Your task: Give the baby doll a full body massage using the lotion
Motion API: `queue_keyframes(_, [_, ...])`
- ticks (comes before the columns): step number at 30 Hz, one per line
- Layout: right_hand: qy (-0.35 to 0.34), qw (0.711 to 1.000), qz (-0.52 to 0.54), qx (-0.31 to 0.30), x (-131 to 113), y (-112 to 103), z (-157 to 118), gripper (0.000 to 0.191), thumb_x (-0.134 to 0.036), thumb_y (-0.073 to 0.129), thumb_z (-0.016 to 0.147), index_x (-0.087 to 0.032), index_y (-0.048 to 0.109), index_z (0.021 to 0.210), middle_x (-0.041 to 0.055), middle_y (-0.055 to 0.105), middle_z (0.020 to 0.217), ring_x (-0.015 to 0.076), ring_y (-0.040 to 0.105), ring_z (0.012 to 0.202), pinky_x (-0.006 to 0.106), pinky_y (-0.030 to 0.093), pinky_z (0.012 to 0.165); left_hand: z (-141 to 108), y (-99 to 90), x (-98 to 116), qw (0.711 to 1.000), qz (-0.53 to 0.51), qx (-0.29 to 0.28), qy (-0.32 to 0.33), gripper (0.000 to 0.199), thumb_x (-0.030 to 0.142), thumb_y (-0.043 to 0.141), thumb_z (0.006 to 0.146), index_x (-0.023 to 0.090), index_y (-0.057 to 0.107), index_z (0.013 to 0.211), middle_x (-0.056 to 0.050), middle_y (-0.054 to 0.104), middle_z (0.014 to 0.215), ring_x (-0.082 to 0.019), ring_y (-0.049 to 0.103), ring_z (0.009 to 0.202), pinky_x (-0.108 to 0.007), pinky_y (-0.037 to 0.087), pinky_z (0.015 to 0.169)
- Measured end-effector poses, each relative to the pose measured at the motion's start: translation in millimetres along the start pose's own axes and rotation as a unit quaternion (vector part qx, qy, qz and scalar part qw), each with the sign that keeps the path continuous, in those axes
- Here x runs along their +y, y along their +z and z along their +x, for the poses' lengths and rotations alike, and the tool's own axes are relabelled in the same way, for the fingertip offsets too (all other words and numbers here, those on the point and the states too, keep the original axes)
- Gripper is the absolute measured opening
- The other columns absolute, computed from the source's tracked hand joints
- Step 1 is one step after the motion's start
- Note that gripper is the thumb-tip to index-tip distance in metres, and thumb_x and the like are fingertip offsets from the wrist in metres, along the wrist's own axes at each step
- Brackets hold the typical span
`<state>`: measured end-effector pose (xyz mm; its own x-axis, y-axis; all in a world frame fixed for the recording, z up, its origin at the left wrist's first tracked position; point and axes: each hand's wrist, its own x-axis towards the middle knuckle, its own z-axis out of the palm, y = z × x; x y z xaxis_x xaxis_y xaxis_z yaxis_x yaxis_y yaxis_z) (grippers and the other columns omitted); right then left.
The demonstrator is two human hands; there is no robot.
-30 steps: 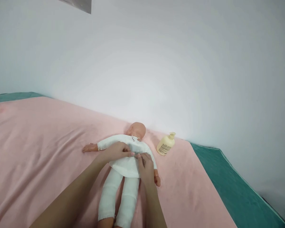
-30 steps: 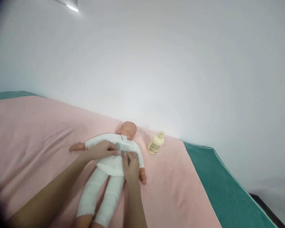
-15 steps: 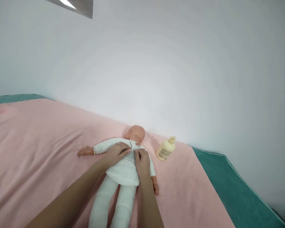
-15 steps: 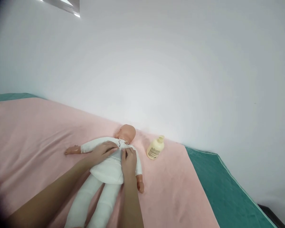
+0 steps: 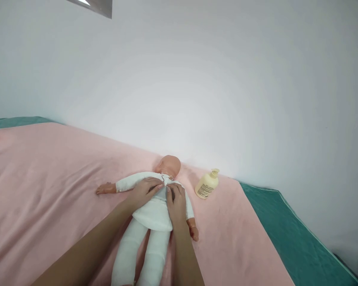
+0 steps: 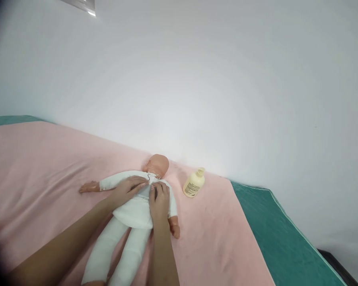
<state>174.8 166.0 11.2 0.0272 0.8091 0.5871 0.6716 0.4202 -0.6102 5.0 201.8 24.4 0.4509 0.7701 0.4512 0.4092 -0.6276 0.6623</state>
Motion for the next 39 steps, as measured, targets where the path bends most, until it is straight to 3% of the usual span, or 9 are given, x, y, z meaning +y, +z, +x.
queue_keyframes(5, [0.010,1.000,0.002,-0.022,-0.9,0.0,2.0,0.026,-0.028,0.042,0.093,-0.021,0.066,0.101,0.0080,0.065,0.106,0.0221,0.053,0.104,0.038,0.039,0.092,-0.7,3.8,-5.4,0.999,0.040,-0.012,0.023,0.038,0.040,0.041,0.096,0.020,0.065,0.117,-0.005,0.066,0.122,-0.023,0.049,0.125,-0.039,0.034,0.108])
queue_keyframes(14, [0.025,0.999,-0.014,-0.046,-1.2,0.1,3.6,0.026,-0.025,0.042,0.093,-0.020,0.067,0.097,0.0080,0.066,0.103,0.0229,0.054,0.102,0.038,0.040,0.091,0.2,4.6,-7.9,0.998,0.054,-0.036,0.011,0.038,0.042,0.042,0.096,0.021,0.065,0.117,-0.004,0.066,0.123,-0.024,0.048,0.126,-0.041,0.033,0.109])
queue_keyframes(25, [0.010,0.998,-0.027,-0.057,3.6,1.3,1.9,0.034,-0.030,0.039,0.096,-0.017,0.063,0.116,0.0091,0.062,0.121,0.0224,0.049,0.116,0.039,0.036,0.101,-0.9,12.0,-16.3,0.997,0.062,0.031,0.040,0.034,0.039,0.043,0.096,0.020,0.062,0.117,-0.008,0.060,0.128,-0.022,0.051,0.121,-0.042,0.037,0.107])
queue_keyframes(33, [0.023,0.997,-0.037,-0.070,4.7,2.2,3.6,0.033,-0.030,0.039,0.096,-0.018,0.066,0.112,0.0070,0.065,0.117,0.0222,0.052,0.112,0.038,0.038,0.099,-0.5,14.2,-20.3,0.996,0.077,0.026,0.033,0.034,0.040,0.042,0.096,0.021,0.062,0.116,-0.006,0.064,0.123,-0.023,0.053,0.120,-0.043,0.038,0.107])
queue_keyframes(39, [0.002,0.996,-0.047,-0.070,8.7,3.5,2.2,0.037,-0.031,0.038,0.097,-0.017,0.061,0.122,0.0080,0.061,0.127,0.0221,0.048,0.120,0.039,0.036,0.104,-1.8,14.2,-18.5,0.996,0.083,0.022,0.034,0.039,0.042,0.042,0.096,0.020,0.058,0.125,-0.006,0.058,0.133,-0.022,0.047,0.126,-0.041,0.035,0.109])
